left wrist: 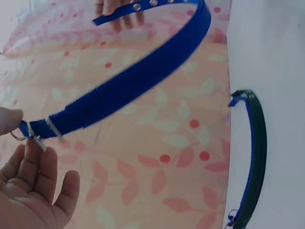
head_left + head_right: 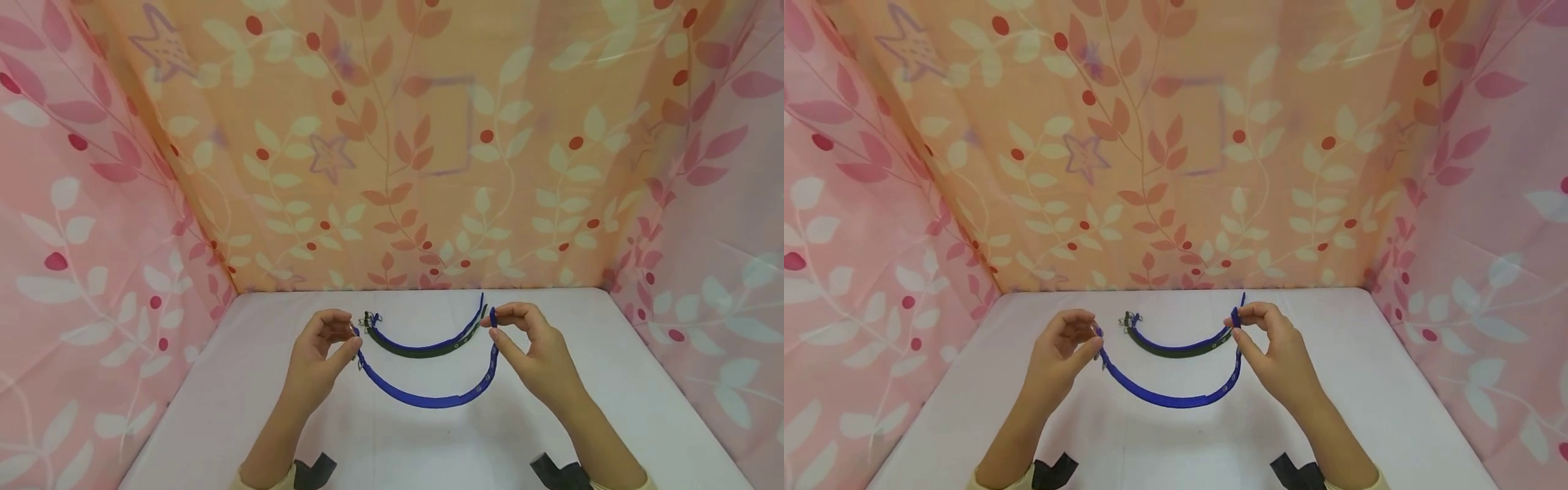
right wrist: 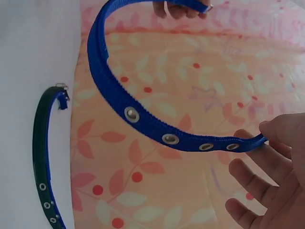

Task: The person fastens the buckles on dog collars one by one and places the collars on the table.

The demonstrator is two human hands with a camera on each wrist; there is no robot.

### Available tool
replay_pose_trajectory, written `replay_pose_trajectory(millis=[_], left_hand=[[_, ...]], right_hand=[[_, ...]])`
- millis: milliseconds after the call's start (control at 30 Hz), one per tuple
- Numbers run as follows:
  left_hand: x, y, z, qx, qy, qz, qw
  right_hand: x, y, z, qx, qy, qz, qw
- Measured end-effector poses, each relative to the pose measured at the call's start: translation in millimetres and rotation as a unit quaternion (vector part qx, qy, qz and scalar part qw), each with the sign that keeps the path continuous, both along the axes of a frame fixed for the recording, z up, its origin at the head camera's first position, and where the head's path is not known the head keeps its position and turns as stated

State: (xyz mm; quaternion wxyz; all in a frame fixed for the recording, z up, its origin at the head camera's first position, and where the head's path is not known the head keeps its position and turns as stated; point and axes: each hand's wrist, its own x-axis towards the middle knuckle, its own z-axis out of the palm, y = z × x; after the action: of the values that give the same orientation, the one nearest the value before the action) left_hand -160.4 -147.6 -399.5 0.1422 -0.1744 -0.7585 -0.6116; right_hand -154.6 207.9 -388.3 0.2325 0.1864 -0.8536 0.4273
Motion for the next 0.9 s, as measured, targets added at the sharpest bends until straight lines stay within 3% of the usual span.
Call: replay_pose_trajectory(millis=[133,333,500,667,800,900], left_hand=[[6.2,12,-0.8,0.014,0.01,-0.003,0.9998],[19.4,24,3.0,-0.009,0.005,-0.047,0.9988],[27.1,34,6.7,-0.059,-0.036,-0.053,0.9962],[29.3,43,2.8,-0.089,-0.074,-0.041,0.9924],[27.2,50,-5.5,-0.085,-0.066,-0.058,0.9925],[26.3,54,-10.9,-0.074,-0.054,-0.073,0.9931]], right_hand=[[10.5,-8,7.5,0.013,0.046,0.022,0.999],[20.5,-9,6.9,-0.019,0.094,0.077,0.992],[20.1,-12,2.4,-0.021,0.149,0.11,0.982],[17.3,-21,-5.6,-0.014,0.125,0.128,0.984],[17.1,-32,-13.0,0.012,0.094,0.135,0.986],[18.1,-39,-17.8,0.041,0.098,0.142,0.984]])
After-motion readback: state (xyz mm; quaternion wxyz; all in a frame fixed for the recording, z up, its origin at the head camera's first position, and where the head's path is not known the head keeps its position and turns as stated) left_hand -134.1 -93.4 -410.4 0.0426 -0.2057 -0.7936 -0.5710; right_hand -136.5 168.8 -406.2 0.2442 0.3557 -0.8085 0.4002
